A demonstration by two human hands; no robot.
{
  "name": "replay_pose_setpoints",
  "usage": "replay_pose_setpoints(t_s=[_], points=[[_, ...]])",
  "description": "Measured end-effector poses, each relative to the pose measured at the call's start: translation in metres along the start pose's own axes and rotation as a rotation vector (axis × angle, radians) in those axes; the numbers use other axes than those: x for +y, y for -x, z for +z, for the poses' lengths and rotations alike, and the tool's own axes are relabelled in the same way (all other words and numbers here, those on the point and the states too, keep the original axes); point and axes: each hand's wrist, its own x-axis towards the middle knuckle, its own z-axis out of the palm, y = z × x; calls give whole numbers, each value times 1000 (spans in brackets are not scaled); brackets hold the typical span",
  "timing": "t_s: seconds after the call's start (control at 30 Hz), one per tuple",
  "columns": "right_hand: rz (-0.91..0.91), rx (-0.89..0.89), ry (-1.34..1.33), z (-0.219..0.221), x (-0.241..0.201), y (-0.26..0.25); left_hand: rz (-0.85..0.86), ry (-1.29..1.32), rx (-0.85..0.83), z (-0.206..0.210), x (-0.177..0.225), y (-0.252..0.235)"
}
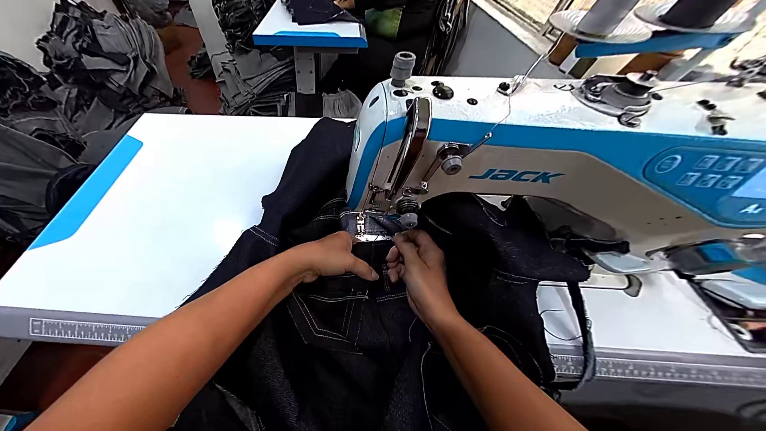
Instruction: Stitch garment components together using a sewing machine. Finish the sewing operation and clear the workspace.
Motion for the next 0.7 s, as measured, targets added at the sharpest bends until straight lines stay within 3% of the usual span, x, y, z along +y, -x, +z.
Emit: replay_pose_setpoints(t_s=[0.17,0.3,0.4,0.5,0.7], points=[[-5,-13,-2,-1,1,0,-53,-24,-16,0,2,-6],[-63,-47,92,-2,2,1,-81,-319,140,2,2,-10],[-285,-114,367,-3,6,6,-85,-503,200,3,6,-11],[-638,-197,632,-2,12,10,-77,-606,217,1,6,-13],[-678,-285,768,-6,16,7,7,-557,331,-12,-5,-14]])
